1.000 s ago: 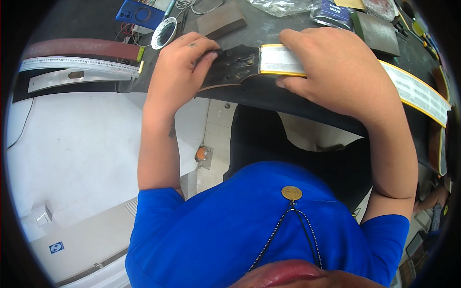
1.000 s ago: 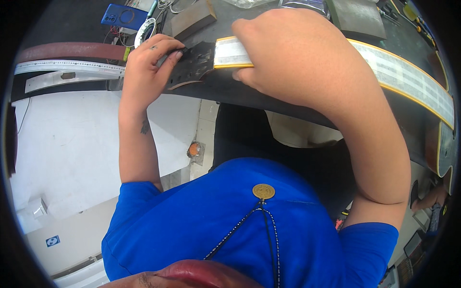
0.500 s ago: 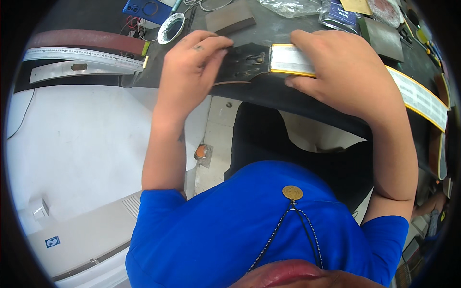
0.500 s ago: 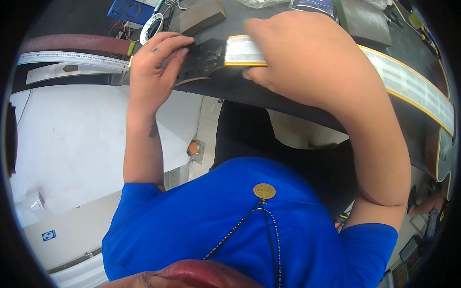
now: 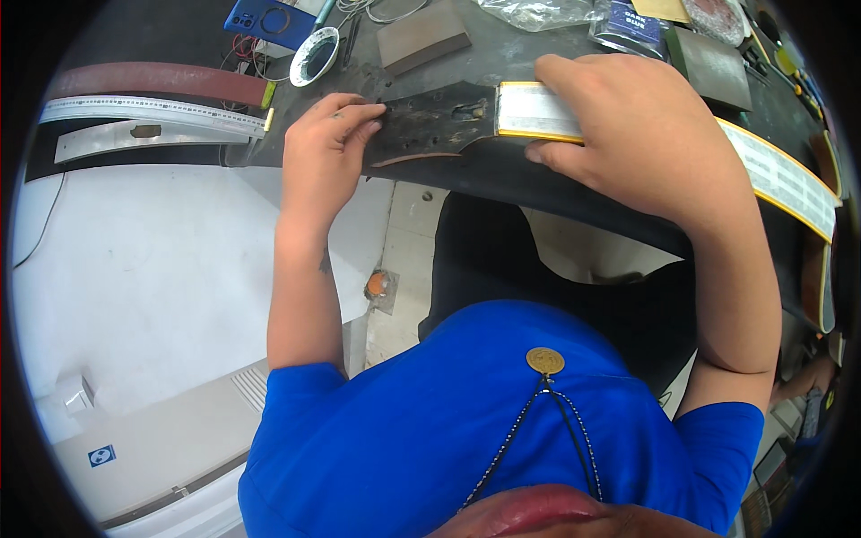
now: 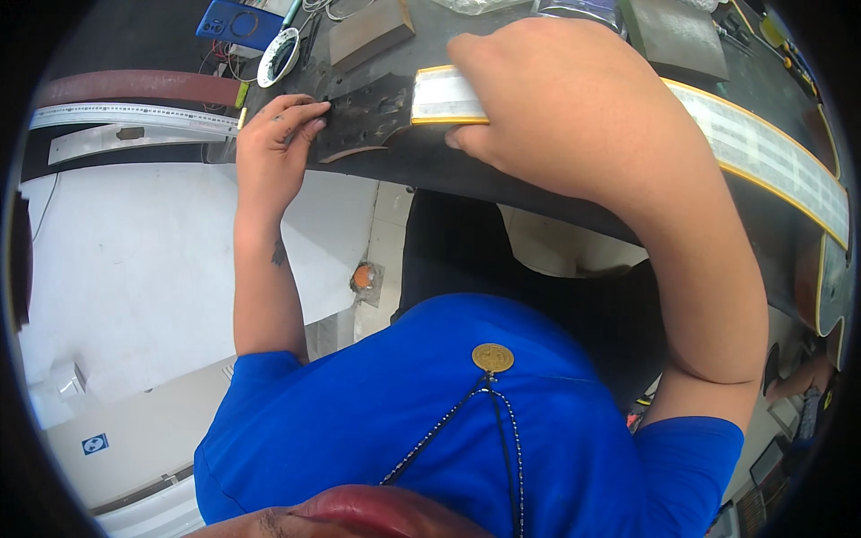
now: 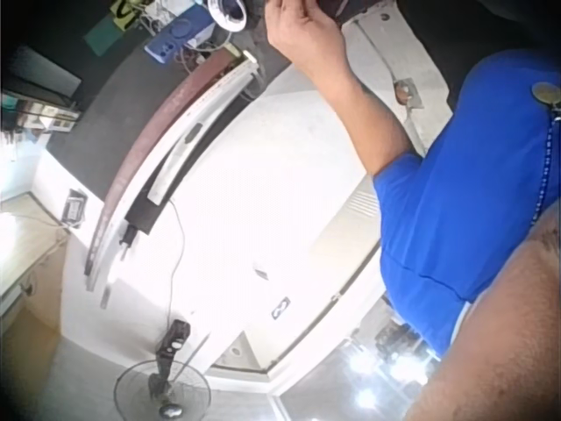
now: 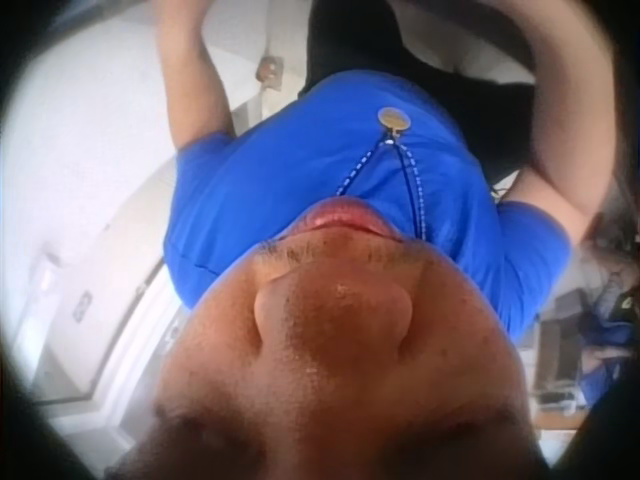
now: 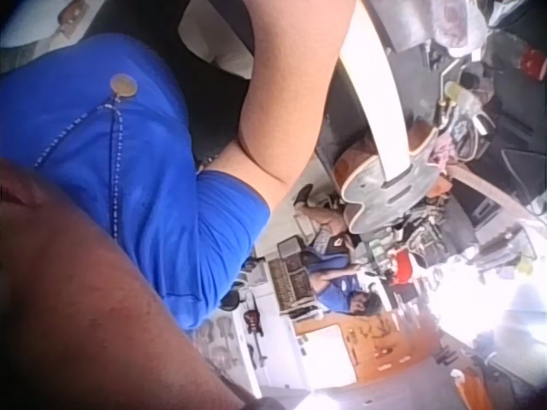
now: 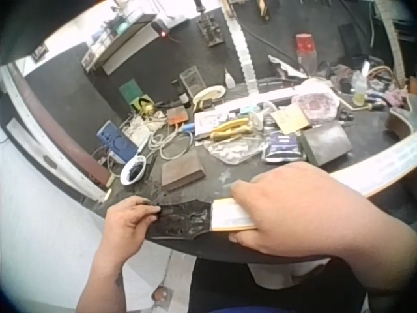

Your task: The person sands the wooden headstock of a guitar using a sanding block, applying pressure to smooth the surface and edges.

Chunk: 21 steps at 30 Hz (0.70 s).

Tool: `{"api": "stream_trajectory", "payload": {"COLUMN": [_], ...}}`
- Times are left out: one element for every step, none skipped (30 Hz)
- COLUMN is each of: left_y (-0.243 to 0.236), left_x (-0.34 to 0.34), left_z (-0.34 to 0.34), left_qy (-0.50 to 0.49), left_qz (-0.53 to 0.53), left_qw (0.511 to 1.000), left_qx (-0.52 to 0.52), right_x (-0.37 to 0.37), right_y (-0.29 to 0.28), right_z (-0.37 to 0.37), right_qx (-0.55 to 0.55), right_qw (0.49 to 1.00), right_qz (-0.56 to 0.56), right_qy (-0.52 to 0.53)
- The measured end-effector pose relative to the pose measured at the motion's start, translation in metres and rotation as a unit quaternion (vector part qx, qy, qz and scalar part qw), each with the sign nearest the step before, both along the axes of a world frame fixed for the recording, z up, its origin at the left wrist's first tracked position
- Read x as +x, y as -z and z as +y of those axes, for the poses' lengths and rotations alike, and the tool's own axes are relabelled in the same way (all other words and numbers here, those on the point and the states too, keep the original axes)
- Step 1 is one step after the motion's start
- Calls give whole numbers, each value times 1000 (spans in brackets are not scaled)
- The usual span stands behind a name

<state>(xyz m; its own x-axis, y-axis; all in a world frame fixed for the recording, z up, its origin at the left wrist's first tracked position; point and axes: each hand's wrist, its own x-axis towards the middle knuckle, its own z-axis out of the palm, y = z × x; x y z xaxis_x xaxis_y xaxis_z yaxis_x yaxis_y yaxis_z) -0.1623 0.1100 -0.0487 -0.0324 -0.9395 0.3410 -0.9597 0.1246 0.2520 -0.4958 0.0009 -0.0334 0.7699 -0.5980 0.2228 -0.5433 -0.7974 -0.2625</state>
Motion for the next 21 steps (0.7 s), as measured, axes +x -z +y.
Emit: {"api": "stream_trajectory", "payload": {"left_y": [0,-1,-2,-3,-4,-6,-8,-8,-6,-6,-8,-13,-18,-22,-26,-26,-25,-24,-20,-19,-18], "left_x": [4,9,14,16,15,12,9,6,3,0,-3,-3,1,5,9,10,12,14,9,5,3], "left_z": [3,7,11,14,17,19,21,23,24,24,27,32,36,39,40,40,35,29,21,21,22], "left_qy": [-24,-24,-39,-54,-55,-51,-48,-51,-25,2,8,7,4,2,-4,-8,-1,6,8,6,9], "left_qz": [-2,-2,-6,-9,-9,39,85,86,86,87,52,53,63,74,114,114,110,106,102,101,87], "left_qw": [1000,1000,999,998,998,998,995,995,996,996,999,999,996,992,986,986,991,993,995,995,996], "left_qx": [14,14,23,31,30,6,-18,-19,-13,-9,10,8,55,102,122,120,81,42,13,10,26], "right_x": [0,0,0,0,0,0,-1,-1,-2,-2,-2,-1,-1,0,0,2,2,1,0,1,2], "right_y": [1,1,1,2,4,7,8,7,6,5,3,1,0,-1,-1,-3,-2,-1,-1,-2,-4], "right_z": [0,0,0,0,0,0,0,0,0,-1,-1,-1,0,1,1,3,3,4,3,3,3], "right_qx": [-7,-8,-6,-5,-6,-25,-43,-44,-31,-19,-21,-7,7,5,8,10,9,-16,-43,-45,-36], "right_qw": [1000,1000,1000,1000,1000,999,998,998,999,1000,1000,1000,1000,1000,1000,1000,1000,1000,998,998,999], "right_qz": [-8,-8,-6,-3,-2,-21,-39,-39,-25,-11,-10,-9,-7,-6,-4,-3,-4,-19,-35,-37,-33], "right_qy": [-3,-4,-6,-8,-9,-13,-17,-20,-14,-7,-8,-9,-8,-7,-2,-2,-7,-11,-13,-16,-16]}}
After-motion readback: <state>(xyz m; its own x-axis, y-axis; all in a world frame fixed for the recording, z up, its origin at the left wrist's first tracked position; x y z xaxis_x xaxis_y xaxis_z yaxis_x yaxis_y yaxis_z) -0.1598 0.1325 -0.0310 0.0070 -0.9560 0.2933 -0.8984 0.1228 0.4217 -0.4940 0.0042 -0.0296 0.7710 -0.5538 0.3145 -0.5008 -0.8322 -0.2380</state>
